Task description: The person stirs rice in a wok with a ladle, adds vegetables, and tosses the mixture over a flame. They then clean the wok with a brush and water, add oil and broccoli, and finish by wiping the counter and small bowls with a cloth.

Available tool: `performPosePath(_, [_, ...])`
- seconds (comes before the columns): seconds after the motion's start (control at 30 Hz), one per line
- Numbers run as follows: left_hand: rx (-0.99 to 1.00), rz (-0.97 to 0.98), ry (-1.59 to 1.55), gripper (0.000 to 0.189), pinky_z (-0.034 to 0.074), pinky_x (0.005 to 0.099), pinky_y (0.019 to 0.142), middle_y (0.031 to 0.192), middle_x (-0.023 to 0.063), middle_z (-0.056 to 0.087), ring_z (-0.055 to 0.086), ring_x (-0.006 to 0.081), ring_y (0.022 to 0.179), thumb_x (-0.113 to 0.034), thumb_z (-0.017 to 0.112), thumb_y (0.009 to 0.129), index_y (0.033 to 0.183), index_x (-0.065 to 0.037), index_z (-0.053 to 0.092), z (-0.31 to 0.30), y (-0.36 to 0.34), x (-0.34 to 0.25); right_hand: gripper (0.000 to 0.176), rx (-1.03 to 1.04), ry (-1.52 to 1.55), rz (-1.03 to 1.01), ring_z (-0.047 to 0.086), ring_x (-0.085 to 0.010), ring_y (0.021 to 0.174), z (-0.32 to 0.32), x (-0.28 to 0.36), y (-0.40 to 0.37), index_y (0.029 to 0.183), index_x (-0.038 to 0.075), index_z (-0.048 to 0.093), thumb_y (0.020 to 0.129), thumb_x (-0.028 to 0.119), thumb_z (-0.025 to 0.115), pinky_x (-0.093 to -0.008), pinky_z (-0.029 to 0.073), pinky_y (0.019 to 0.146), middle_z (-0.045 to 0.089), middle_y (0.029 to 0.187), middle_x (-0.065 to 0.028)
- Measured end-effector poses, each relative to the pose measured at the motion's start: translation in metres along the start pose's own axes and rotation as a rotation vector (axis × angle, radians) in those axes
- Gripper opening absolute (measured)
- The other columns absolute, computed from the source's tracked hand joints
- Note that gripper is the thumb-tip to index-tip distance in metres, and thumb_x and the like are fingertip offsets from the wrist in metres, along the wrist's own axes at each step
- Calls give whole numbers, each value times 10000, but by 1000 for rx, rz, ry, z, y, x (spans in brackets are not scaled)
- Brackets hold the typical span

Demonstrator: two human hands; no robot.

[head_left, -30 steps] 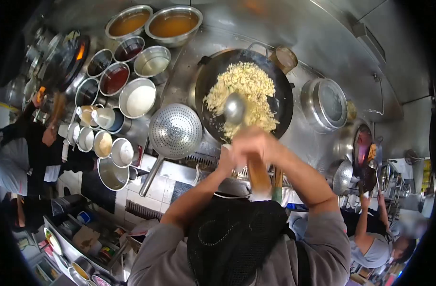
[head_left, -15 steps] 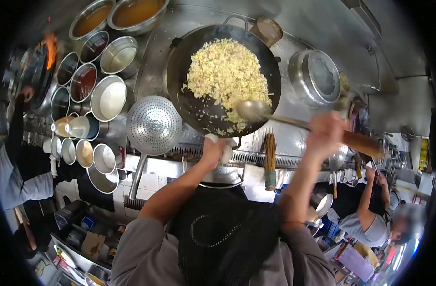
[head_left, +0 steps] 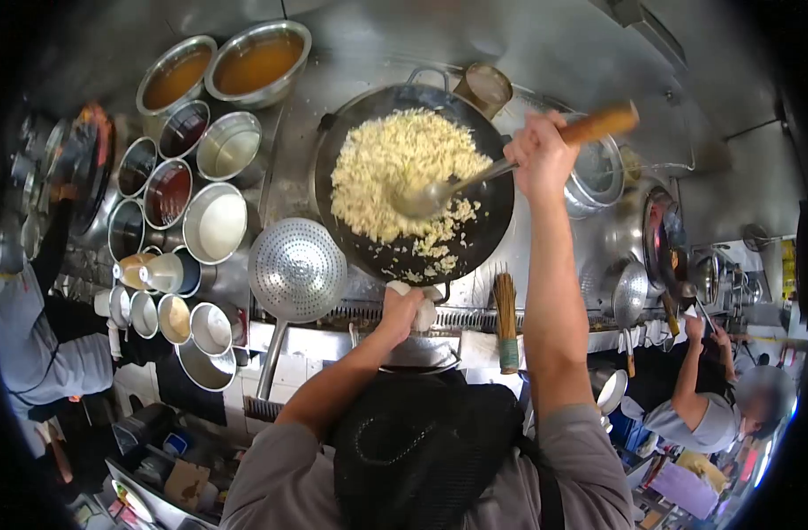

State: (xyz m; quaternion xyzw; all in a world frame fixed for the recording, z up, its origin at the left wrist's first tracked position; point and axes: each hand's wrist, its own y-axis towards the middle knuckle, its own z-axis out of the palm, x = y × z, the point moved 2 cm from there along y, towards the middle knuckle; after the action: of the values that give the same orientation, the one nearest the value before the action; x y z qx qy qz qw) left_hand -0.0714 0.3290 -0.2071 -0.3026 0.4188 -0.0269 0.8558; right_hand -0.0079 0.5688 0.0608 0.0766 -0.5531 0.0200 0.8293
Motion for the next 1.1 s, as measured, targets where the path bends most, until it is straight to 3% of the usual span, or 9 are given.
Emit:
performPosePath(0.17, [-23,-11,-53,338,533,343,673,994,94,642,646,200,835,68,519,772,1103,16,565,-6,7,13,182,53,-48,-326,343,-90,396,46,82,14,710,87,472,820,33,606,-288,272,369,390,537,15])
performPosePath(0.3, [-40,48,22,219,491,320,539,831,90,635,630,180,678,-2,589,778,995,25,578,-5,13,18,199,93,-165,-196,358,-95,394,53,-18,29,701,93,478,818,51,634,-293,298,363,412,523,16])
performPosePath(0.43, [-103,48,-18,333,530,347,639,967,102,631,646,208,791,39,593,763,1091,13,539,-1,5,12,199,294,-403,43,349,-88,387,97,6,22,698,86,501,811,53,662,-298,306,363,409,504,20])
performPosePath(0.53, [-143,-28,-139,331,522,347,598,959,109,627,641,204,764,12,644,755,1067,5,535,5,3,0,182,177,-318,-210,353,-85,389,119,70,-2,706,85,521,812,59,667,-293,307,373,416,509,22])
performPosePath(0.67, [-72,-20,-147,150,524,367,567,842,80,628,622,203,679,0,613,807,952,-15,579,-3,13,15,201,147,-143,-116,375,-105,379,81,-23,26,689,79,511,795,60,682,-271,314,393,418,502,23])
performPosePath(0.73, [-166,168,-377,100,526,410,554,806,91,612,625,230,674,-22,593,813,913,-26,586,40,-52,-33,229,344,-508,-108,402,-140,385,64,-9,-6,679,84,466,769,82,677,-291,330,382,452,518,-16])
performPosePath(0.97, [-94,45,-283,232,572,394,737,1092,178,650,681,278,884,-30,463,917,1123,23,556,47,-149,-30,139,318,-216,73,346,-101,369,30,111,-83,717,51,550,820,56,643,-284,293,393,417,494,13])
performPosePath(1.07, [-135,-69,-314,251,570,414,779,1064,175,632,671,290,934,-44,473,919,1150,32,534,81,-204,-73,299,741,84,62,322,-55,399,-9,158,-127,653,91,463,884,156,641,-252,287,425,394,500,45])
performPosePath(1.1, [-96,-98,-276,249,568,415,764,1044,178,628,666,286,926,-48,477,918,1146,40,524,82,-185,-68,304,513,40,28,337,-71,365,-9,139,-144,639,110,458,889,113,630,-257,289,376,395,481,40])
